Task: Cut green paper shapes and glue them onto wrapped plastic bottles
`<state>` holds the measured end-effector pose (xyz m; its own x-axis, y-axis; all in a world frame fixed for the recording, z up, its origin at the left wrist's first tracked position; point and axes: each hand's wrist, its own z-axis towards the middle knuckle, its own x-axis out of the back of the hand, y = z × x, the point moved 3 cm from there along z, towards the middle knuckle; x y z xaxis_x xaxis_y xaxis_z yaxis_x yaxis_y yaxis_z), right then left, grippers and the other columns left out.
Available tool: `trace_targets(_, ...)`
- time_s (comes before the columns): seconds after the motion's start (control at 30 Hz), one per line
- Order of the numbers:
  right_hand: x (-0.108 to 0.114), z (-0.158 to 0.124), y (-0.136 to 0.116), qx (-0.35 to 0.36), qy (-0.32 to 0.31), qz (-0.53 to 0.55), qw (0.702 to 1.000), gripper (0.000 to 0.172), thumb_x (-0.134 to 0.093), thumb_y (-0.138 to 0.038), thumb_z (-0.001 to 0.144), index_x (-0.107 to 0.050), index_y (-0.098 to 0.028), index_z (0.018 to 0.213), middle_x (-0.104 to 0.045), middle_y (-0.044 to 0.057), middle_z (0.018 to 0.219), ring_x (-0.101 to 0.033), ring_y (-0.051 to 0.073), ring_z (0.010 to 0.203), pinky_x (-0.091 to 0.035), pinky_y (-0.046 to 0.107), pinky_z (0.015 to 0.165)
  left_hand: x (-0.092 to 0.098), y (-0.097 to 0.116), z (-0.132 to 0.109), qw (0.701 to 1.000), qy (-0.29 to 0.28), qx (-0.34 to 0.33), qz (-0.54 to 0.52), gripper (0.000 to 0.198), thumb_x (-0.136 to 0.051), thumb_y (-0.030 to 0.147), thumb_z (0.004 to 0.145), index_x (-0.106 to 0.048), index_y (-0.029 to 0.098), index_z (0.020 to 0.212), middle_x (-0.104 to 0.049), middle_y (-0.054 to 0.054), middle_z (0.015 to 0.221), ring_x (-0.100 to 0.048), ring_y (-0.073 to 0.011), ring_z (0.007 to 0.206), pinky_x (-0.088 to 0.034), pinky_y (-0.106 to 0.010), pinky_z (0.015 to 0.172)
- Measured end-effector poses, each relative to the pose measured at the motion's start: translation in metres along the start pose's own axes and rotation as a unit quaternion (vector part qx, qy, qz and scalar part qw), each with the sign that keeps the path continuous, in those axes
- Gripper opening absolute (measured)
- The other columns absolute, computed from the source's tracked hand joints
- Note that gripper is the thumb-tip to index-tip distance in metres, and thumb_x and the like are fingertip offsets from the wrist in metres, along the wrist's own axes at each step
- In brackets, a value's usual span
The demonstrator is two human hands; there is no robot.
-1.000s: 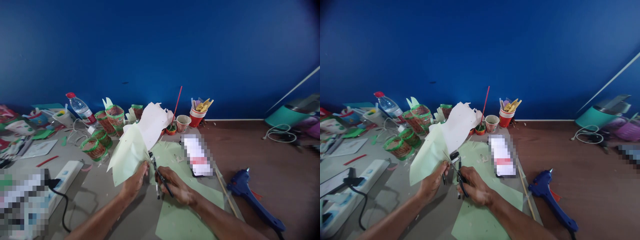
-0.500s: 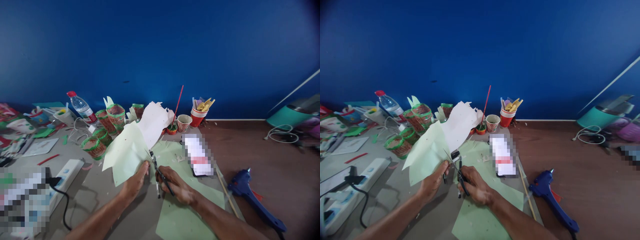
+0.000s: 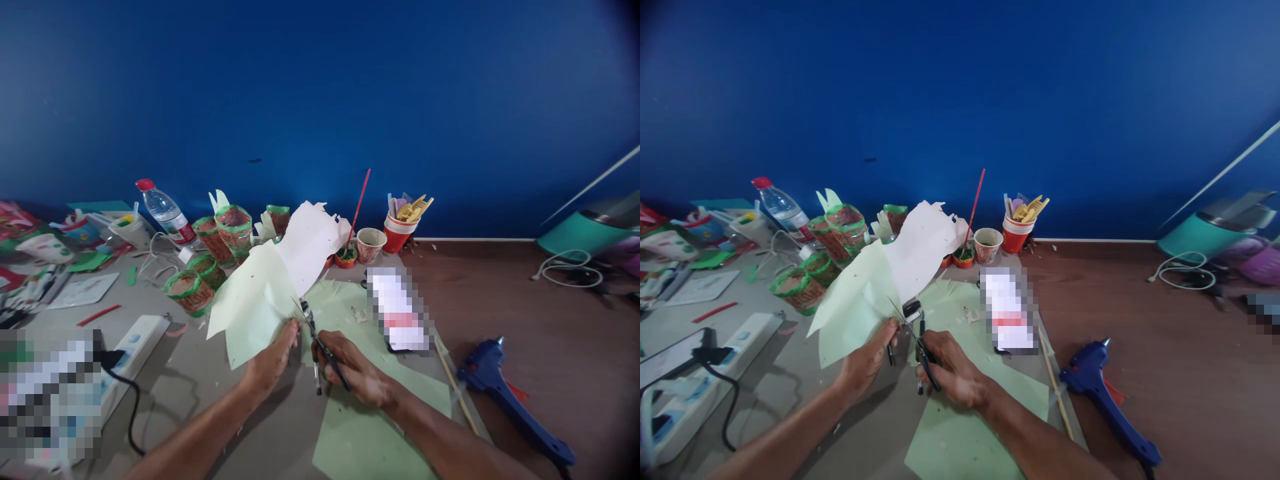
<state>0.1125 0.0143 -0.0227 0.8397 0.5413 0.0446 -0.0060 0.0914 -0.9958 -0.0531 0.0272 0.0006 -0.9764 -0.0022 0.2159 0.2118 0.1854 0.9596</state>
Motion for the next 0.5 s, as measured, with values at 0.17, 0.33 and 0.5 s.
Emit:
trace_targets(0.17,-0.0003,0.0000,0.0019,-0.009,-0.001,0.001,1.000,0.018,-0.054,-0.032,0.077,-0.040,-0.021,0.071,-0.043,-0.001,0.071,-0.040,0.012,0.060,-0.036,0.024,0.053,-0.0044,0.0047,-0.0014,0.999,-0.018,-0.004,0.034,0.046,-0.051,0.062,0.074,-0.046,0.023,0.051,-0.049,0.000,0.057,-0.048,-0.0160,0.060,-0.045,-0.028,0.066)
trace_targets(0.33,-0.0019,0.0008,-0.0020,-0.008,0.004,-0.008,1.000,0.023,-0.054,-0.036,0.078,-0.042,-0.020,0.070,-0.042,0.000,0.075,-0.039,0.012,0.061,-0.038,0.023,0.053,-0.0043,0.0096,-0.0037,0.999,-0.025,-0.014,0.034,0.045,-0.048,0.061,0.076,-0.046,0.023,0.052,-0.049,-0.001,0.060,-0.046,-0.0169,0.063,-0.042,-0.028,0.067)
trace_targets(0.5,-0.0027,0.0007,-0.0073,-0.004,0.010,-0.021,1.000,0.031,-0.052,-0.046,0.082,-0.040,-0.020,0.068,-0.042,0.001,0.074,-0.041,0.013,0.062,-0.040,0.025,0.055,-0.0038,0.0050,-0.0018,0.999,-0.015,-0.011,0.039,0.046,-0.049,0.063,0.074,-0.046,0.023,0.051,-0.047,0.000,0.059,-0.045,-0.0170,0.061,-0.041,-0.030,0.069)
